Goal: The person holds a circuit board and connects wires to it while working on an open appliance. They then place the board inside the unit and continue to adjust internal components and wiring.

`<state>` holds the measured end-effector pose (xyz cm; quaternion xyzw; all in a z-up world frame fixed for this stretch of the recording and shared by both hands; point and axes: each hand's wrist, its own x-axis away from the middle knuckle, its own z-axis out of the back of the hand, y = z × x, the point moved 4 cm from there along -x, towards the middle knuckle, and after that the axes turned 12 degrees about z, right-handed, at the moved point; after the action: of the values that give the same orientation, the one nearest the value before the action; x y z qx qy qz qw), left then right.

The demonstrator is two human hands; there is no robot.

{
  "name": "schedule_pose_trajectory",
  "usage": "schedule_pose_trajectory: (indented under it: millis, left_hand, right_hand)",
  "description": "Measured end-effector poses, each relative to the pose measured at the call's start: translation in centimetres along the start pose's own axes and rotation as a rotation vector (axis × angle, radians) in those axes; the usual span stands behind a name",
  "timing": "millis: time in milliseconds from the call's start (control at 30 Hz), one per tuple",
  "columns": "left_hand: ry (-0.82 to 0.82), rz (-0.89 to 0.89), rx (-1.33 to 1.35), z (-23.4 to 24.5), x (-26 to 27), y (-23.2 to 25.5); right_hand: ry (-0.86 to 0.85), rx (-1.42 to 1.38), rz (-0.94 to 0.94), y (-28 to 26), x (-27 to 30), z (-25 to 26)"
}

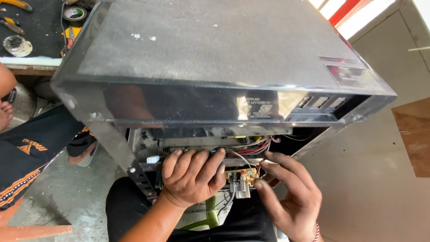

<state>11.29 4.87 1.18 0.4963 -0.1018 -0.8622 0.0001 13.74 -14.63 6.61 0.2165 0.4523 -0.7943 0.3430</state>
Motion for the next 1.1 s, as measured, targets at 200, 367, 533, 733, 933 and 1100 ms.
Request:
schedule_pose_trajectory:
  millis: [200, 367, 533, 733, 933, 1100]
  left_hand:
    - [-0.009, 0.048, 0.029, -0.7, 1.0, -0.2]
    - [0.003, 0.063, 0.026, -0.8, 1.1, -0.2]
    - [0.019, 0.055, 0.014, -0.7, 0.5, 0.0]
    - [0.01, 0.048, -0.007, -0.1, -0.8, 0.4]
    - [0.154, 0.025, 0.034, -1.0, 1.0, 0.3]
    - [0.171, -0.007, 0.076, -0.3, 0.8, 0.5]
  right_hand:
    - [-0.186, 0.098, 0.135, 0.7, -1.8, -1.8]
    - [-0.174, 0.065, 0.129, 1.7, -1.5, -1.7]
    - [-0.148, 0.065, 0.151, 1.7, -1.6, -1.9]
    - [-0.117, 0.048, 0.164, 1.1, -1.7, -1.6]
    - [0.007, 0.051, 0.301, 0.2, -1.6, -1.4]
    - [0.051, 0.042, 0.297, 0.7, -0.1, -1.5]
